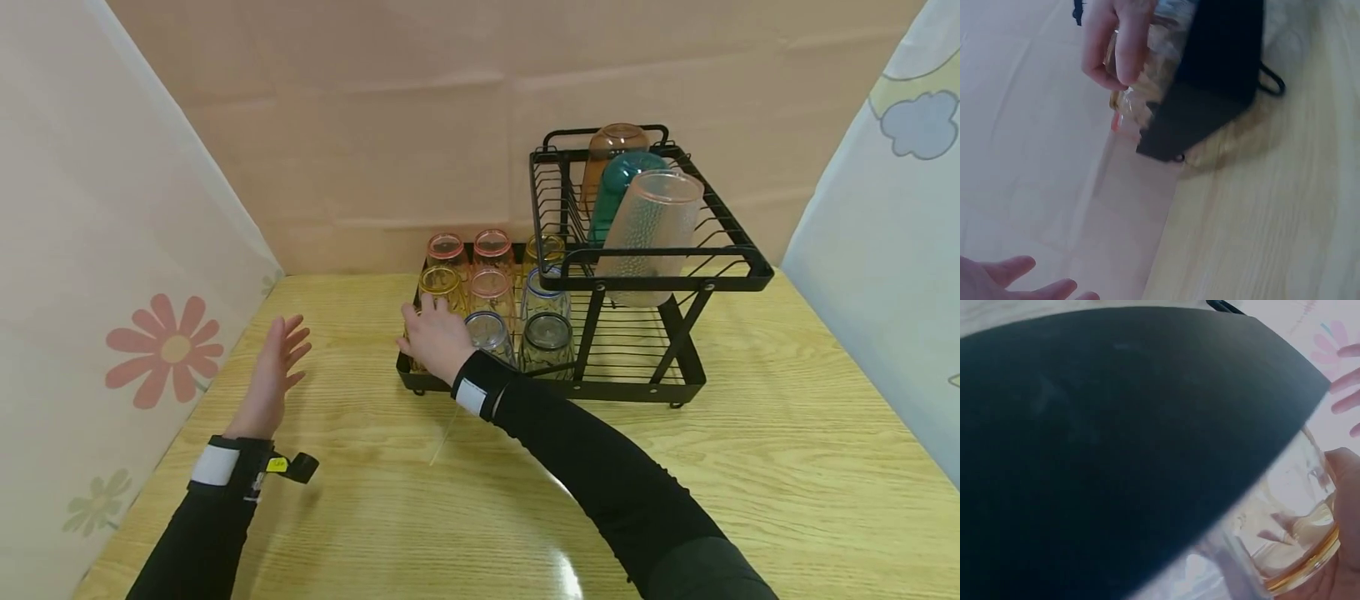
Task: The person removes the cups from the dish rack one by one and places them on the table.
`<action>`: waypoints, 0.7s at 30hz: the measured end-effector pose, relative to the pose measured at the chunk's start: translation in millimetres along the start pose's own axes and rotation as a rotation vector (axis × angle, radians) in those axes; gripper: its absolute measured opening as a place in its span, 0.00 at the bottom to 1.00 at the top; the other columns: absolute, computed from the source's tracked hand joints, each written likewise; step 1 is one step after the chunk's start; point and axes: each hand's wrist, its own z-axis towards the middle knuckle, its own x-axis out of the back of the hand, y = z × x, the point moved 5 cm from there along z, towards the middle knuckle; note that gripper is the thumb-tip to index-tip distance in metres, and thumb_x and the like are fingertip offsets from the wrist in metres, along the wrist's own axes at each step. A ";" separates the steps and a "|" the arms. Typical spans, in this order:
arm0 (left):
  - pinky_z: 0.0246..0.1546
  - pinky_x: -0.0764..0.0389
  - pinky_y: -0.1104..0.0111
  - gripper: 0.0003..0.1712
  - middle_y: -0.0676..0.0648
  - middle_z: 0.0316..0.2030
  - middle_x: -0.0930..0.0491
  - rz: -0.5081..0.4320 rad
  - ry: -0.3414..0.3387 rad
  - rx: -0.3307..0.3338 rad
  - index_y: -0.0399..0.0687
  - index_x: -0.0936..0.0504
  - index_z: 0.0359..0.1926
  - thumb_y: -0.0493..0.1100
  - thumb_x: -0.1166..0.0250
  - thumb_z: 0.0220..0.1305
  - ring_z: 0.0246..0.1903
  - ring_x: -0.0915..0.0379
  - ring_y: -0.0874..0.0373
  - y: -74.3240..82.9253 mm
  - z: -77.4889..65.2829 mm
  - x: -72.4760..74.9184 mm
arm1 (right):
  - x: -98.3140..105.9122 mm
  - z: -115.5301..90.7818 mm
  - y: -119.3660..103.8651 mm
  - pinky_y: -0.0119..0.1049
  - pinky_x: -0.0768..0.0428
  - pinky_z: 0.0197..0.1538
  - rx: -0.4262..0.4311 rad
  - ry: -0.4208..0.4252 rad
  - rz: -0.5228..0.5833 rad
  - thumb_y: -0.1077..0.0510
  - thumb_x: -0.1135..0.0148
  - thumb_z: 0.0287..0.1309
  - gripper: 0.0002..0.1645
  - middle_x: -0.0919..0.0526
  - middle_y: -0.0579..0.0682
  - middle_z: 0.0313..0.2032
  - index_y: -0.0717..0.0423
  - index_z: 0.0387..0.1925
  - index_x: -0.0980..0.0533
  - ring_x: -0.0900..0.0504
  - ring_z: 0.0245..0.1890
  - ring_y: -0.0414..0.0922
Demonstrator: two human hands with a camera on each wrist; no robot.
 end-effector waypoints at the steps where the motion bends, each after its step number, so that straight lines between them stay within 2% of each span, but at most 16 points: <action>1: 0.65 0.64 0.38 0.46 0.36 0.75 0.61 -0.022 -0.009 0.001 0.45 0.60 0.77 0.70 0.69 0.72 0.72 0.66 0.38 1.0 2.3 -2.6 | 1.2 0.3 0.7 0.31 0.24 0.21 0.003 -0.001 0.002 0.35 0.47 0.66 0.31 0.23 0.55 0.45 0.52 0.58 0.26 0.22 0.37 0.48; 11: 0.66 0.63 0.40 0.48 0.36 0.74 0.58 -0.168 -0.044 0.017 0.44 0.58 0.77 0.72 0.66 0.70 0.72 0.64 0.38 6.8 18.3 -28.2 | 32.2 6.0 6.8 0.30 0.24 0.21 0.033 0.028 0.030 0.38 0.49 0.69 0.28 0.24 0.58 0.46 0.53 0.56 0.27 0.23 0.36 0.48; 14: 0.67 0.61 0.41 0.48 0.37 0.74 0.56 -0.215 -0.038 0.031 0.45 0.56 0.77 0.73 0.65 0.69 0.72 0.62 0.39 8.0 22.2 -35.6 | 44.5 8.5 9.5 0.30 0.23 0.22 0.026 0.024 0.034 0.38 0.49 0.69 0.29 0.25 0.58 0.49 0.53 0.58 0.27 0.22 0.39 0.49; 21: 0.67 0.59 0.43 0.48 0.38 0.73 0.53 -0.328 -0.028 0.059 0.48 0.54 0.77 0.73 0.63 0.68 0.71 0.58 0.41 12.4 30.2 -56.7 | 62.7 14.6 20.7 0.33 0.20 0.26 -0.011 0.009 0.132 0.38 0.48 0.68 0.30 0.27 0.59 0.52 0.55 0.61 0.30 0.24 0.47 0.52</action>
